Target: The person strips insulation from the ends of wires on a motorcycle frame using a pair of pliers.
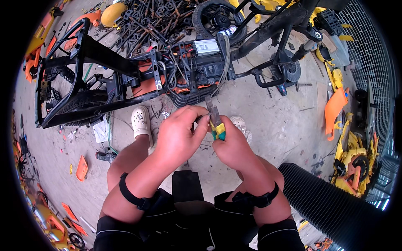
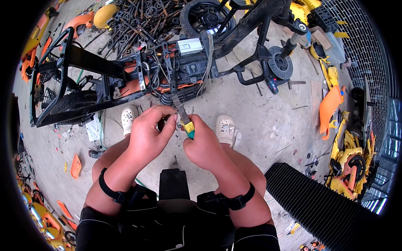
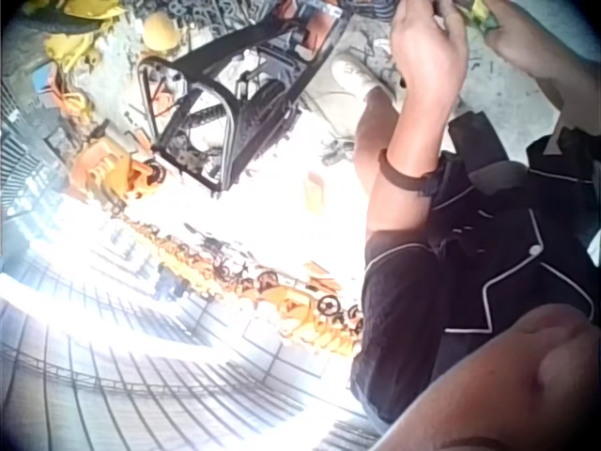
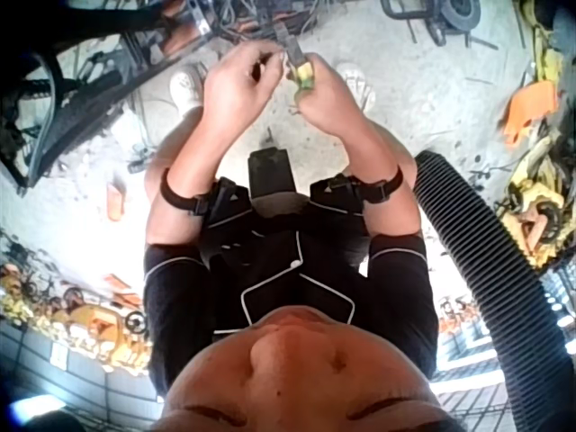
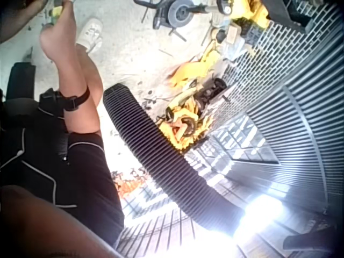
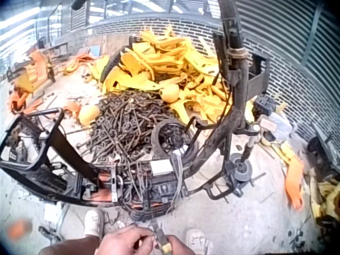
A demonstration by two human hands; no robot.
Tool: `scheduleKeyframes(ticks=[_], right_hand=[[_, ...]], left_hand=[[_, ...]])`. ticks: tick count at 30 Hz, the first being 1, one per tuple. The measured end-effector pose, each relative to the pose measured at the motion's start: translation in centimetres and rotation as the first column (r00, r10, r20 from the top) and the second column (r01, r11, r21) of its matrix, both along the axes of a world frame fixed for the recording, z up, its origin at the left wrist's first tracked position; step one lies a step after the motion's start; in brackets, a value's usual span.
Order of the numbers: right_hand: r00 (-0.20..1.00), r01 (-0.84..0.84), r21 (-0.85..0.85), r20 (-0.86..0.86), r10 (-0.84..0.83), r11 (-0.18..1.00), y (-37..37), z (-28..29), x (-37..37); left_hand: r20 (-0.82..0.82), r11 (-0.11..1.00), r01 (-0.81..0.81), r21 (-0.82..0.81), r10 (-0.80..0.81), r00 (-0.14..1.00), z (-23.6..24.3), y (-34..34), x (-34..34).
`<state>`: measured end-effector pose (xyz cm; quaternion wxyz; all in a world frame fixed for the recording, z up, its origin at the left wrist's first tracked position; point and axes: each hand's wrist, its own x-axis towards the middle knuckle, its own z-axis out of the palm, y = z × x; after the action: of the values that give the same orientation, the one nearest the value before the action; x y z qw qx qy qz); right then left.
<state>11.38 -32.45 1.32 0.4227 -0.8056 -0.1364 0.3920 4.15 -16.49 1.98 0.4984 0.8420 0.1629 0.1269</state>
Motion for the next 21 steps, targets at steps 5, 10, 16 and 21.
scheduleKeyframes(ticks=[5, 10, 16, 21], right_hand=[[0.989, -0.025, -0.018, 0.145, 0.027, 1.0, -0.5, -0.8, -0.2], [0.978, -0.019, -0.084, 0.204, 0.036, 0.996, -0.1, -0.2, 0.0], [0.977, 0.007, -0.082, 0.211, 0.01, 0.997, 0.1, 0.1, 0.0], [0.984, 0.055, -0.033, 0.172, -0.048, 0.998, 0.0, 0.0, 0.2]], left_hand=[[0.024, 0.998, -0.004, 0.064, 0.003, 1.0, -0.3, -0.2, 0.0], [0.056, 0.989, 0.003, 0.148, -0.011, 0.998, -0.5, -0.2, -0.1], [0.098, 0.966, 0.035, 0.256, -0.062, 0.993, -0.3, -0.1, 0.0], [0.116, 0.966, 0.062, 0.25, -0.094, 0.989, 0.0, -0.1, 0.0]])
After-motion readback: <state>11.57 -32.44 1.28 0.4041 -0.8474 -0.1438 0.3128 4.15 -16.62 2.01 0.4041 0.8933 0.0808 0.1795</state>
